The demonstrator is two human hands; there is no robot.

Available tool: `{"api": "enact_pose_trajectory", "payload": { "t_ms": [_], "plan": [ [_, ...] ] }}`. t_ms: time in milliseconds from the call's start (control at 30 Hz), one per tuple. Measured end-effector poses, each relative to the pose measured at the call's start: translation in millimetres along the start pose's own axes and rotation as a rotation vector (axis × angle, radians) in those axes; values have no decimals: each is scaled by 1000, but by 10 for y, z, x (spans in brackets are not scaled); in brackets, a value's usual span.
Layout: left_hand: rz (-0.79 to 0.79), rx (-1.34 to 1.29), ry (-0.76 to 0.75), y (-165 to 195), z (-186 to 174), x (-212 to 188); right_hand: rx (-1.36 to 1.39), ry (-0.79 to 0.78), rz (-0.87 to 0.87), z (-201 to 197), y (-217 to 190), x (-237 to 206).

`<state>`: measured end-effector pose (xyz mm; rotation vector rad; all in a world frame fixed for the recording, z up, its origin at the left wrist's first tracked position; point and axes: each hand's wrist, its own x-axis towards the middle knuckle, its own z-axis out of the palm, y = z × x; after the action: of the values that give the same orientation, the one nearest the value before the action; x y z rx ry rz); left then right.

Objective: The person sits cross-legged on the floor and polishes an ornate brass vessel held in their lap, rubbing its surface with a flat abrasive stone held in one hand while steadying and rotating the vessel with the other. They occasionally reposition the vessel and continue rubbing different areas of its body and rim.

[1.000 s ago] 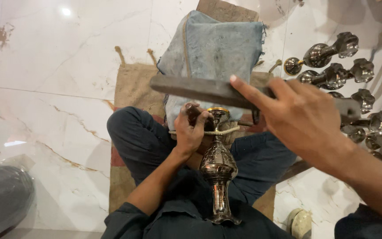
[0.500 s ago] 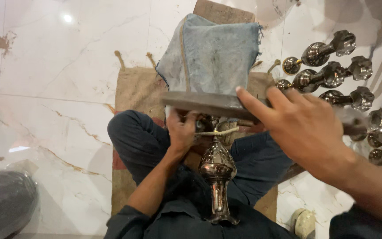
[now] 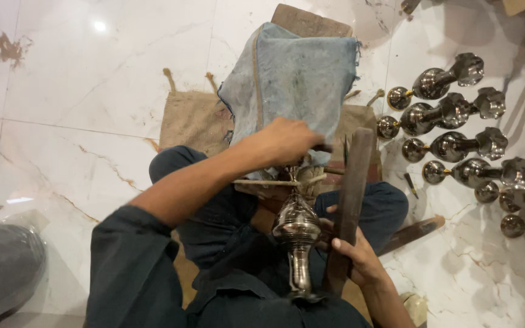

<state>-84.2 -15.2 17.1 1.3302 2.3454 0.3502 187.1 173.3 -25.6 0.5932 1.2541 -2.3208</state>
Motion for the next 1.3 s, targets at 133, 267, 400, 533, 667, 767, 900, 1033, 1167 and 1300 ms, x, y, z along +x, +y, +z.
{"api": "enact_pose_trajectory", "payload": {
  "t_ms": [133,267,400,533,667,767,900,1033,1167,1300],
  "plan": [
    [85,105,-69,299,269,406,172,-20,83,60,226,-42],
    [91,118,-81,310,379,442,70,41,14,139,389,-67],
    [170,49,71,293,338,179,-13,56,33,160,442,-93],
    [161,-286,550,274,195,-81,4,66,45,185,344,-101],
    [-82,-632,551,213,201,-385,-247,172,-38,212,-8,-44],
    [-89,-772,644,235,388,-572,-627,378,-160,174,-488,19],
    [-31,-892,717,205,602,-618,-1213,509,-312,180,-1152,56],
    [47,-764,811,170,665,-596,-1344,421,-702,322,-1677,166],
    [-48,-672,724,182,651,-610,-1783,332,-394,547,-2016,380],
    [10,-693,843,211,612,-613,-2139,128,-170,806,-2168,462]
  ]
}}
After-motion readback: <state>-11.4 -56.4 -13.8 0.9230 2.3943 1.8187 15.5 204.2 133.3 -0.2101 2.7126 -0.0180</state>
